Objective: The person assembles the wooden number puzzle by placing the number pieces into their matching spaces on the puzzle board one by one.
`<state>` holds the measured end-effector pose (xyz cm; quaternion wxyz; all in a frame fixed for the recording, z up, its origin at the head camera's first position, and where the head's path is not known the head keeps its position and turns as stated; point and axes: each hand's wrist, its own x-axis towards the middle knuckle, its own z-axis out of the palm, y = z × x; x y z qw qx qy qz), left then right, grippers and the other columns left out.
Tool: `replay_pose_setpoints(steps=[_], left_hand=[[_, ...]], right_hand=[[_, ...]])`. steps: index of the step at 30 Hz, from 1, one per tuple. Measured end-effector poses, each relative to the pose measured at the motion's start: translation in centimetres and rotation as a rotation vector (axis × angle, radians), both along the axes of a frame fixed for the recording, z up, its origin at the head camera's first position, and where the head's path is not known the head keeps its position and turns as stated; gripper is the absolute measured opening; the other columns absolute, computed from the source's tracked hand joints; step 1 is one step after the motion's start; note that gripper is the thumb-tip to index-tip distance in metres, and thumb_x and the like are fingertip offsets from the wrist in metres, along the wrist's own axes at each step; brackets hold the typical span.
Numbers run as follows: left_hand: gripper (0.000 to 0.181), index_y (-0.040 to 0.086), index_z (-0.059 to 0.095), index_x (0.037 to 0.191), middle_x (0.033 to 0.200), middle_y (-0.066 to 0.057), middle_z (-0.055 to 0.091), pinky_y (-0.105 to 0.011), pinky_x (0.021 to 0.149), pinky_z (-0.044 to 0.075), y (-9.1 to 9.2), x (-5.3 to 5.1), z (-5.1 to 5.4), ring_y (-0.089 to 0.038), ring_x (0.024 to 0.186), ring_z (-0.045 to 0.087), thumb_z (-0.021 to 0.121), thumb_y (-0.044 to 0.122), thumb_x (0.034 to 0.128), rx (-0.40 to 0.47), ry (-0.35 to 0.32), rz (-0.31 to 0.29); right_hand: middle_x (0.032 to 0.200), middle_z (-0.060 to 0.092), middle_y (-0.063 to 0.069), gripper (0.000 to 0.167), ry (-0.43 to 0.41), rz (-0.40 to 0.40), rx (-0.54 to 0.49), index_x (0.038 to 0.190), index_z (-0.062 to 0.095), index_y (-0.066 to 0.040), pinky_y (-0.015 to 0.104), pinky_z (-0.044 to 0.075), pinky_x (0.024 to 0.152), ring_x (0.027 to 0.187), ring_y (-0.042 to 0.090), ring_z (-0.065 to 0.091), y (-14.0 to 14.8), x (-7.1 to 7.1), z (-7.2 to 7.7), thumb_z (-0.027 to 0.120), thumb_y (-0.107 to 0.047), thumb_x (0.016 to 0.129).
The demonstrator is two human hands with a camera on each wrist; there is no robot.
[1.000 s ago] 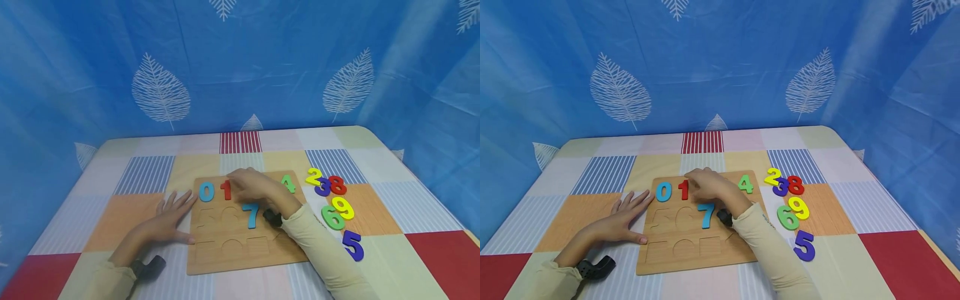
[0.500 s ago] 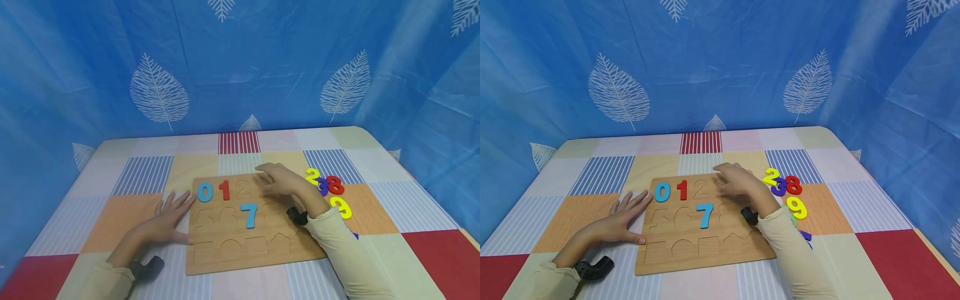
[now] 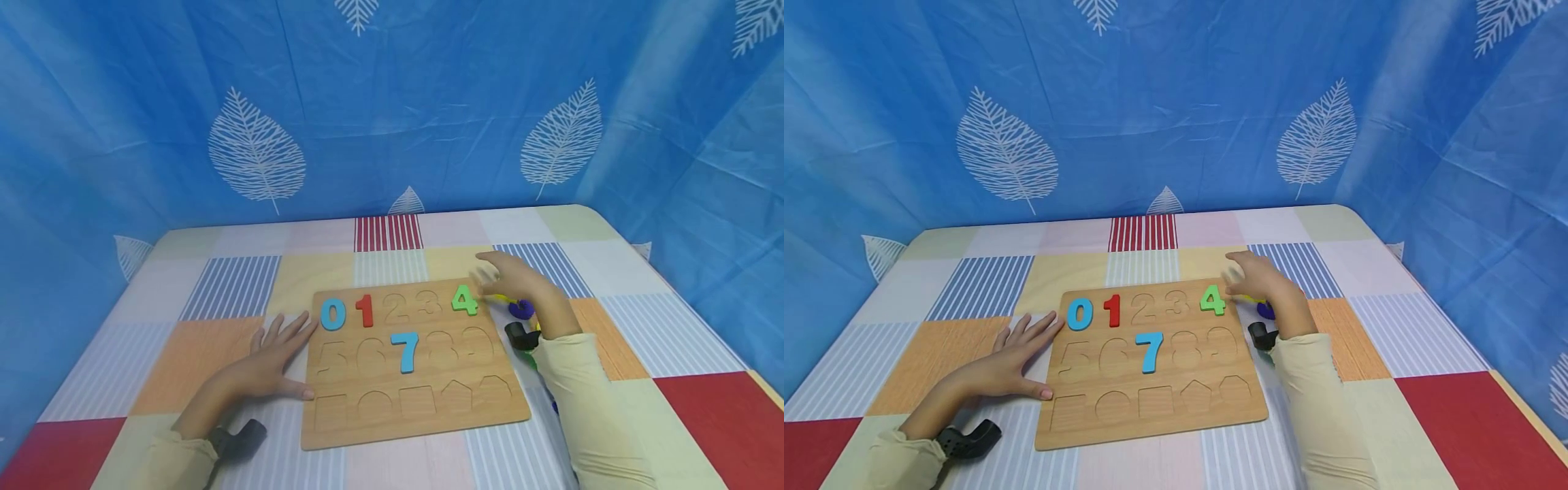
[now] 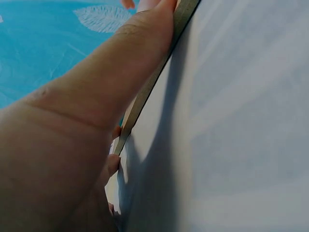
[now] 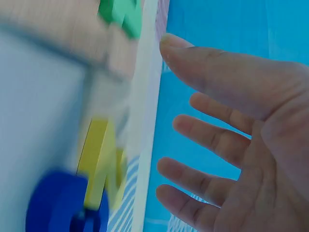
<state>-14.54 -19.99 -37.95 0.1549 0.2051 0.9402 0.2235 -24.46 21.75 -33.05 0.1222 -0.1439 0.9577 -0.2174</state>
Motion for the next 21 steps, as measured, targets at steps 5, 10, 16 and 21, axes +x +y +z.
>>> replay_pose_setpoints(steps=[5, 10, 16, 21], left_hand=[[0.110, 0.013, 0.018, 0.147, 0.153, -0.016, 0.007, -0.068, 0.101, -0.010, 0.0, 0.0, 0.0, -0.050, 0.134, -0.010, 0.069, 0.063, 0.0625, -0.006, 0.008, 0.004], [0.110, 0.013, 0.019, 0.146, 0.153, -0.017, 0.008, -0.068, 0.101, -0.011, 0.0, 0.1, 0.0, -0.050, 0.134, -0.010, 0.070, 0.062, 0.0623, 0.004, 0.010, 0.008], [0.110, 0.013, 0.018, 0.146, 0.153, -0.017, 0.007, -0.068, 0.101, -0.011, 0.1, 0.1, 0.0, -0.050, 0.134, -0.011, 0.071, 0.061, 0.0626, 0.011, -0.001, 0.009], [0.110, 0.014, 0.018, 0.147, 0.153, -0.017, 0.007, -0.068, 0.101, -0.011, 0.0, 0.1, -0.1, -0.050, 0.134, -0.011, 0.070, 0.061, 0.0627, 0.016, 0.007, 0.004]], right_hand=[[0.142, 0.026, 0.031, 0.071, -0.068, -0.058, 0.036, 0.139, 0.030, 0.003, 0.061, 0.021, 0.104, 0.131, 0.049, 0.021, 1.8, -0.3, -0.4, 0.065, -0.020, 0.082], [0.143, 0.025, 0.030, 0.077, -0.147, -0.109, 0.075, 0.140, 0.027, 0.002, 0.062, 0.025, 0.102, 0.130, 0.049, 0.022, 2.6, -0.4, -0.7, 0.067, -0.025, 0.080], [0.140, 0.030, 0.030, 0.077, -0.168, -0.130, 0.118, 0.139, 0.027, 0.004, 0.060, 0.031, 0.100, 0.125, 0.047, 0.030, 2.9, -0.7, -1.1, 0.068, -0.021, 0.079], [0.138, 0.033, 0.030, 0.074, -0.143, -0.139, 0.144, 0.138, 0.031, 0.003, 0.060, 0.034, 0.098, 0.122, 0.046, 0.034, 2.8, -0.6, -1.3, 0.069, -0.019, 0.079]])
